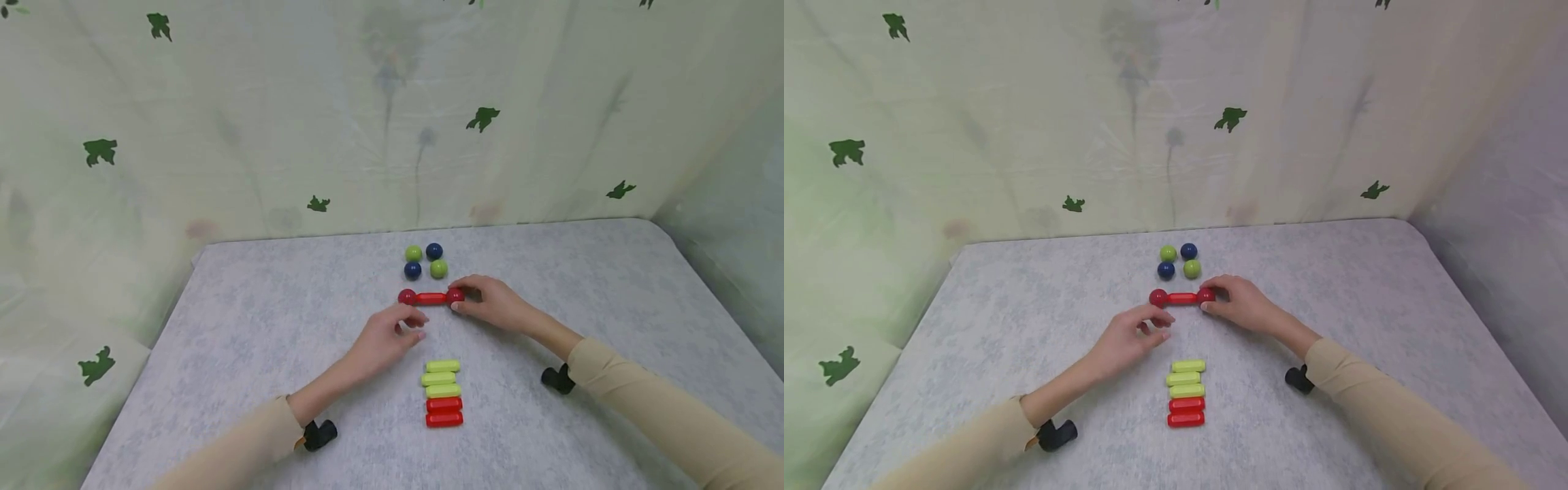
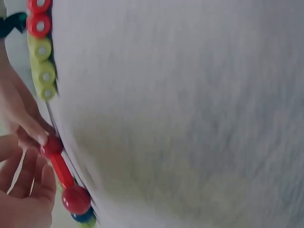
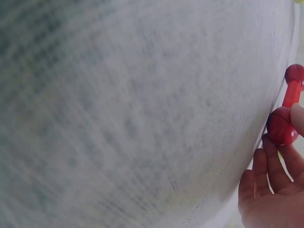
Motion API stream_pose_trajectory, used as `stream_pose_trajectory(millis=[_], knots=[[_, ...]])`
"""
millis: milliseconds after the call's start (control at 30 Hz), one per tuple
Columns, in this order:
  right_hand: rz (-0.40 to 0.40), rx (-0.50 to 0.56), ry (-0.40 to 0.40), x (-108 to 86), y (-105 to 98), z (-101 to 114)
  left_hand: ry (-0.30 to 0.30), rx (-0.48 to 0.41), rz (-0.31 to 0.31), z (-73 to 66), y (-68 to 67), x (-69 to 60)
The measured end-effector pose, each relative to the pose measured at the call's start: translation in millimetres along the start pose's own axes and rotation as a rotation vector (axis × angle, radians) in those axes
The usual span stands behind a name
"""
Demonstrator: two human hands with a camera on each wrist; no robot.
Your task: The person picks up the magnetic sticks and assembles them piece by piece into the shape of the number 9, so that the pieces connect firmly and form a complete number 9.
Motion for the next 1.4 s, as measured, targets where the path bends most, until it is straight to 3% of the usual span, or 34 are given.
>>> stream_pose_trajectory(millis=[200, 433, 667, 800, 1067, 1233, 1400], knots=[[-0.004, 0.004, 0.0, 1.4, -0.9, 0.4, -0.001, -0.05, 0.217, -5.9, 34.3, -6.4], [-0.005, 0.012, 0.0, -0.2, -2.8, 0.1, 0.028, -0.075, 0.326, -9.2, 54.6, -4.2], [-0.007, 0.006, 0.001, 0.2, -2.6, -0.2, 0.009, -0.047, 0.307, -7.3, 52.6, -2.6], [-0.007, 0.012, -0.012, -0.4, -2.8, 1.9, 0.016, 0.014, 0.282, -7.6, 48.6, -0.9], [-0.011, 0.014, -0.027, -1.9, -3.0, 4.3, 0.047, 0.141, 0.331, -7.4, 53.2, -0.5], [-0.009, 0.021, -0.026, -2.0, -2.2, 4.7, 0.009, 0.095, 0.309, -4.1, 49.4, -4.9], [-0.007, 0.021, -0.02, -1.7, -1.8, 3.2, -0.078, -0.031, 0.229, 5.1, 37.9, -8.8]])
Point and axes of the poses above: each hand's wrist, its own x-axis towards the middle knuckle, its own y-axis out of the palm, z = x × y, the point moved 10 cm from there along x, towards the middle knuckle, and after that the axes turned 9 degrees about y, right-handed, at the moved point
